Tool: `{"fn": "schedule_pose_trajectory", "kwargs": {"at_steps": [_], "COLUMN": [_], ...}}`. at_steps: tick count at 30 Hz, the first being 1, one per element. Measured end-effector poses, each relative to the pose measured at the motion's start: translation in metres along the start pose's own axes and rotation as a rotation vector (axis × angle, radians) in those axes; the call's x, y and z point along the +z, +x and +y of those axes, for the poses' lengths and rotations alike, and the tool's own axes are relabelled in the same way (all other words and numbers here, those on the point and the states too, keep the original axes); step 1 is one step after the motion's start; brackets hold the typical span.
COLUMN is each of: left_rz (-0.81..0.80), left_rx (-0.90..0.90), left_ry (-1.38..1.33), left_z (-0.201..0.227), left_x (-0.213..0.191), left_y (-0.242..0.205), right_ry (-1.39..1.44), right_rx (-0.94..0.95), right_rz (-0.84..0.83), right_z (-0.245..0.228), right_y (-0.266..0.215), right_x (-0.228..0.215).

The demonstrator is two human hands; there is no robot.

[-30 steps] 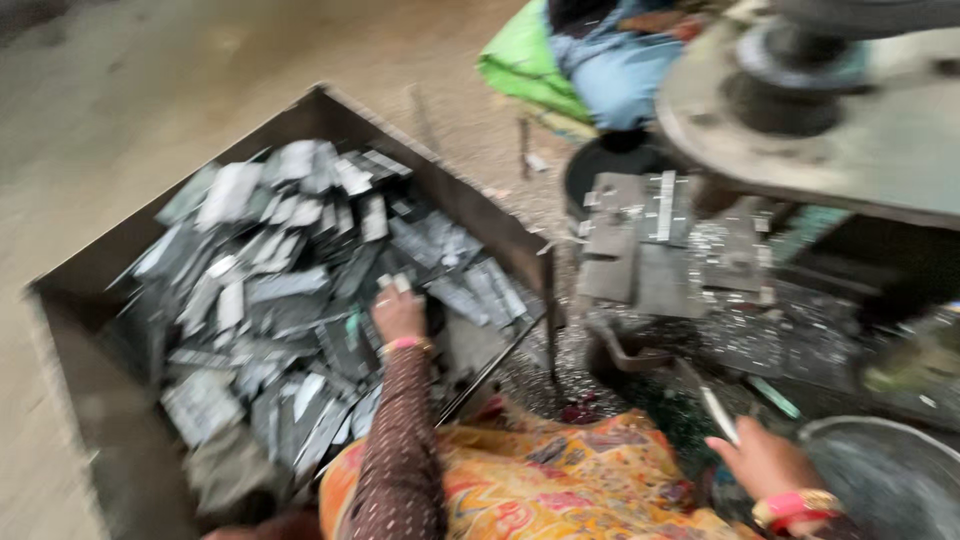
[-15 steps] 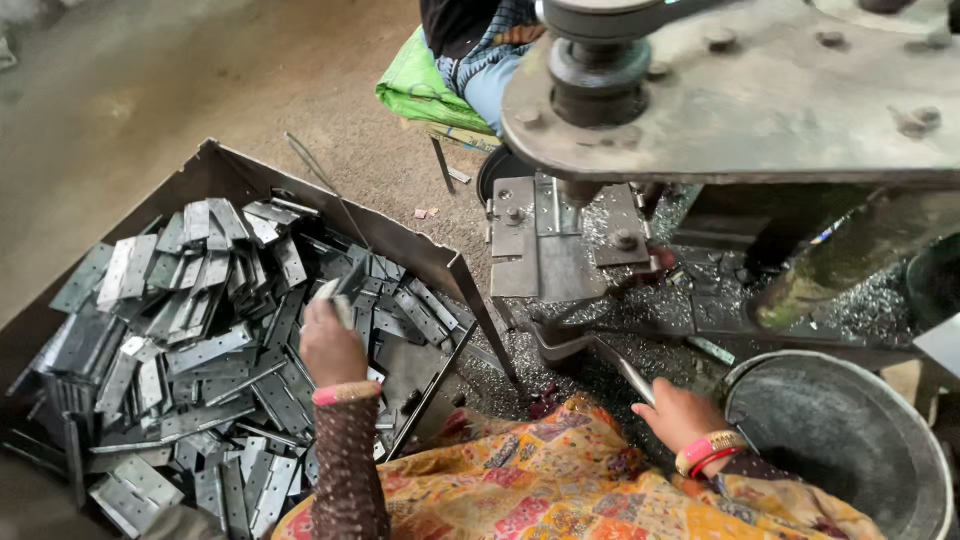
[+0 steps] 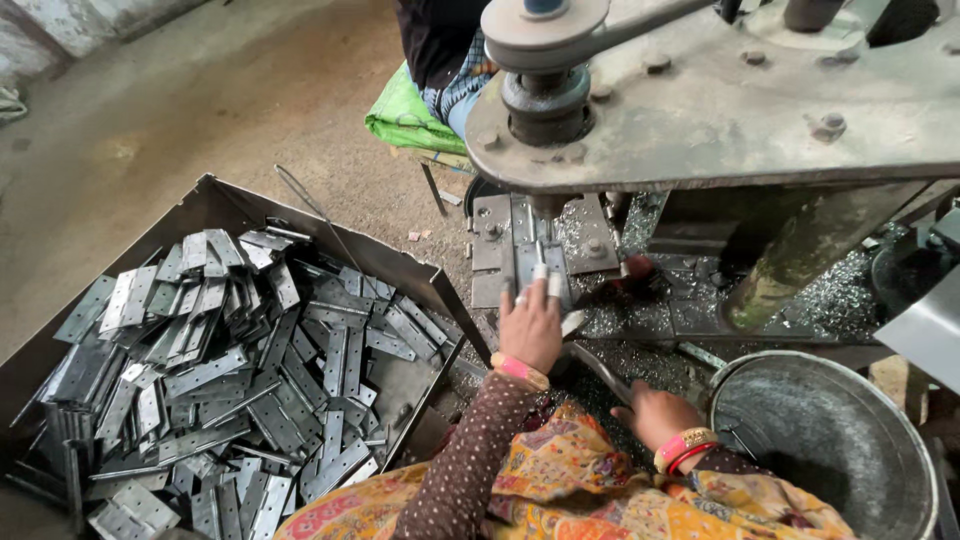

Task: The person operates a manual press machine to process metal pieces. They pick up a metal piece from a bin, place it under the press, and pull a lever to activate the machine, repeating this process continuously.

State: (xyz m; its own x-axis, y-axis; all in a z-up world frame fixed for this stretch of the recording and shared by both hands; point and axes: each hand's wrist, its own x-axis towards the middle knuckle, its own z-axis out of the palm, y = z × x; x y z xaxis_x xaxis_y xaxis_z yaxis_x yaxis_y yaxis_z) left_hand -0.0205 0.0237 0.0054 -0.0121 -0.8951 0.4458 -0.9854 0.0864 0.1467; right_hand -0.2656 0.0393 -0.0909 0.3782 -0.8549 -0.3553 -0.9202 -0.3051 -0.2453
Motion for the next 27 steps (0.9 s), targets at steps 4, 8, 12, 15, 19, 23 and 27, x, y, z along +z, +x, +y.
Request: {"fn": "schedule_pose_trajectory", "kwargs": {"at_steps": [4,8,12,15,19,23,27], "left_rz": [-0.048,-0.208,-0.227,-0.121,-0.226,-0.288,-0.152], "left_rx": [-0.110,-0.163,-0.152,-0.157,-0.127,-0.114,-0.072], "left_ry": [0.150,0.178,0.140,0.068,0.150,0.205,0.336], "left_z": [-0.005,-0.009,-0.010,-0.015,-0.014,-0.006,-0.011], "left_x": [-0.010,-0.005,-0.002,0.001,-0.002,-0.001,0.018], "left_y": [-0.003,0.014,0.011,0.007,-0.003,-0.004,0.005], "right_ry": [0.024,-0.028,0.050,0.097,0.050,-0.041,-0.054], "right_rx": [0.049,0.040,0.081,0.112,0.097,0.107,0.035], "right_rz": [-0.055,-0.057,-0.063,-0.039,0.002,-0.051,-0.055], "right_z": [-0.013,-0.017,-0.001,0.016,0.010,-0.012,-0.026], "right_y": [0.002,0.019,0.016,0.010,-0.005,0.004,0.016], "right_x": [-0.018,-0.033,0.010,0.044,0.050,-0.014,-0.054]}}
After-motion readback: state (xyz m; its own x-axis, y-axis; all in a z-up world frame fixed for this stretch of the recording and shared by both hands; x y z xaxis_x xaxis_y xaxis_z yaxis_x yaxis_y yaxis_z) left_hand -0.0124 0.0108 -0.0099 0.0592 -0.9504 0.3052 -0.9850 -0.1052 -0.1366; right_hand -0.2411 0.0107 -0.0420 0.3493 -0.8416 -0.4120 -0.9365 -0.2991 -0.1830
